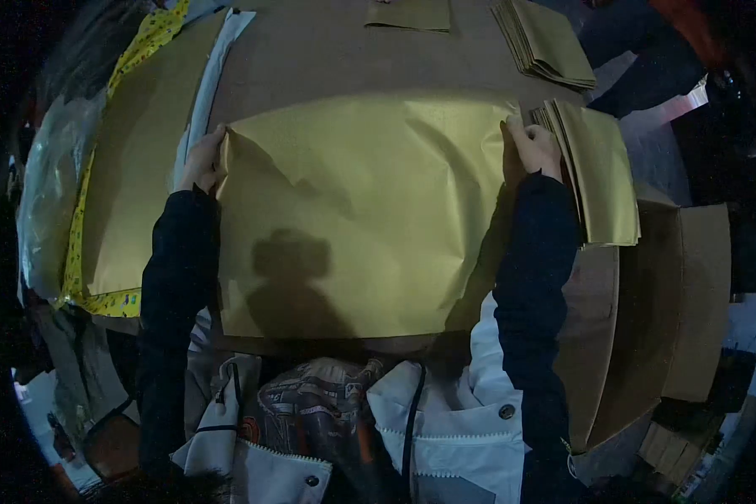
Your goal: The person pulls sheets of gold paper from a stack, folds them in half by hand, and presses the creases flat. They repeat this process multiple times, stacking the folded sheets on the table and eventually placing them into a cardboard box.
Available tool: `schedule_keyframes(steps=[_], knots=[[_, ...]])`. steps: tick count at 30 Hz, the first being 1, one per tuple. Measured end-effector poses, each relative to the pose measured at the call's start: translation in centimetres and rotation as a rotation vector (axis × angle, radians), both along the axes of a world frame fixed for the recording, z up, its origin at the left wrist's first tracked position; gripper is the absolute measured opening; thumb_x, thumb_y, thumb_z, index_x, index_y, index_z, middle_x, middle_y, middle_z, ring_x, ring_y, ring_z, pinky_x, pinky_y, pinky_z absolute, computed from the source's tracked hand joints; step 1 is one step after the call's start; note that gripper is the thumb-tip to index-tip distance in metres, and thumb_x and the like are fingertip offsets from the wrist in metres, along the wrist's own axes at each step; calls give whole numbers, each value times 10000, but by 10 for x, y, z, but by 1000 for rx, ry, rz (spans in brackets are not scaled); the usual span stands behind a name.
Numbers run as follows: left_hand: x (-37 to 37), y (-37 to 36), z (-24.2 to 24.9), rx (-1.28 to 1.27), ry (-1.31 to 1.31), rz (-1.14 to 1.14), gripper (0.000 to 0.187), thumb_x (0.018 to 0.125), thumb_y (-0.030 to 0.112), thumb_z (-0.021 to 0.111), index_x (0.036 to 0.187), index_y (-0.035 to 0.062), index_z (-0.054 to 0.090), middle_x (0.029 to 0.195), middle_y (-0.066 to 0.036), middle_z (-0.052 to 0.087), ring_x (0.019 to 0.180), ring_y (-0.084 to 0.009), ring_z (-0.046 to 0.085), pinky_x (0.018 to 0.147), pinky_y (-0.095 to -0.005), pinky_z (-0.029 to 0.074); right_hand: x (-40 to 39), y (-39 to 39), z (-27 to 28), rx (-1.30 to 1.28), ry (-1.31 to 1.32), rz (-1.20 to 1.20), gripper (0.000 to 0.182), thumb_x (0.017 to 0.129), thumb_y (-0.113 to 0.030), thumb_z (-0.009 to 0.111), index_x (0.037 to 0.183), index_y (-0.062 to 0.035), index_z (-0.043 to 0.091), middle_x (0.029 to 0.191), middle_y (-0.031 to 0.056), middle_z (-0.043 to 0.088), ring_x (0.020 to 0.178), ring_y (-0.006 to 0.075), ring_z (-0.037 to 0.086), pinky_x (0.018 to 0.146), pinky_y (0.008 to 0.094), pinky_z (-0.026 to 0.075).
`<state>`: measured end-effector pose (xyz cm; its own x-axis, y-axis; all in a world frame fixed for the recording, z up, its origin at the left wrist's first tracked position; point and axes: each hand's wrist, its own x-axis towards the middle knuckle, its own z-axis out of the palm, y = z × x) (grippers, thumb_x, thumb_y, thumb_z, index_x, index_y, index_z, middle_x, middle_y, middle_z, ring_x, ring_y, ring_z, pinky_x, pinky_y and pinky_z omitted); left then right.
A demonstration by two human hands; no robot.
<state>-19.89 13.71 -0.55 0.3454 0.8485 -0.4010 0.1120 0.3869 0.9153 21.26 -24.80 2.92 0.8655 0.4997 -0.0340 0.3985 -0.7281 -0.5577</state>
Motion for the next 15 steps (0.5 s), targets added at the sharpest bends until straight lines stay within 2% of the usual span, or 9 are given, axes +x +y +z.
schedule_keyframes(steps=[1, 2, 5, 6, 8, 9, 10, 12, 15], knots=[[6, -9, 11, -2, 31, 3, 269, 931, 321, 588, 847, 66, 606, 747, -22, 610, 647, -129, 534, 567, -296, 409, -4, -5, -1, 1, 37, 78, 626, 820, -555, 596, 946, 53, 675, 871, 202, 670, 833, 261, 649, 758, 364, 480], [12, -19, 23, -2, 57, 6, 280, 931, 327, 585, 877, 54, 616, 775, -31, 628, 673, -137, 549, 584, -306, 419, -14, -11, -5, 137, 15, 95, 449, 858, -409, 637, 735, 20, 589, 666, 49, 549, 652, 115, 491, 601, 301, 404], [11, -12, 20, 55, 126, -37, 345, 940, 313, 581, 1078, 0, 619, 1055, -96, 642, 922, -202, 606, 826, -317, 476, 6, -24, -28, 192, 141, 153, 360, 885, -332, 616, 717, -15, 579, 654, -7, 513, 620, 78, 447, 576, 267, 373], [7, -6, 15, 165, 216, 8, 346, 928, 329, 602, 1046, 6, 637, 959, -72, 651, 850, -172, 601, 743, -301, 472, -4, -22, -25, 281, 233, 111, 279, 897, -268, 603, 734, -41, 596, 662, -37, 492, 625, 57, 431, 571, 248, 359], [7, -38, 42, 234, 123, -55, 363, 891, 348, 645, 952, -9, 638, 847, -28, 643, 717, -123, 583, 646, -251, 453, -1, -24, -28, 233, 195, 89, 277, 898, -273, 605, 736, -47, 599, 670, -34, 498, 635, 59, 434, 583, 245, 361], [3, -37, 49, 336, 375, -123, 354, 865, 315, 686, 978, -17, 637, 858, -30, 642, 742, -120, 591, 657, -247, 457, 4, -23, -31, 185, 156, 69, 275, 898, -277, 607, 738, -53, 602, 678, -32, 505, 644, 60, 438, 595, 242, 363], [-1, -44, 49, 331, 383, -114, 354, 865, 315, 686, 978, -17, 637, 858, -30, 642, 742, -120, 591, 657, -247, 457, 7, -20, -39, 315, 166, 73, 374, 880, -345, 595, 755, 7, 599, 674, 48, 536, 658, 149, 481, 634, 336, 399], [-10, -58, 54, 187, 230, -156, 352, 831, 279, 727, 999, -18, 640, 864, -42, 647, 747, -122, 595, 659, -248, 462, 8, -17, -35, 333, 146, 66, 374, 877, -346, 595, 757, 8, 602, 680, 51, 542, 670, 150, 493, 648, 327, 406], [-25, -56, 29, 290, 253, -253, 339, 812, 236, 740, 1013, -15, 633, 871, -54, 650, 746, -129, 607, 670, -255, 478, 25, -19, -43, 251, 237, 49, 386, 878, -365, 587, 790, 9, 624, 726, 59, 582, 722, 155, 531, 693, 309, 422]])
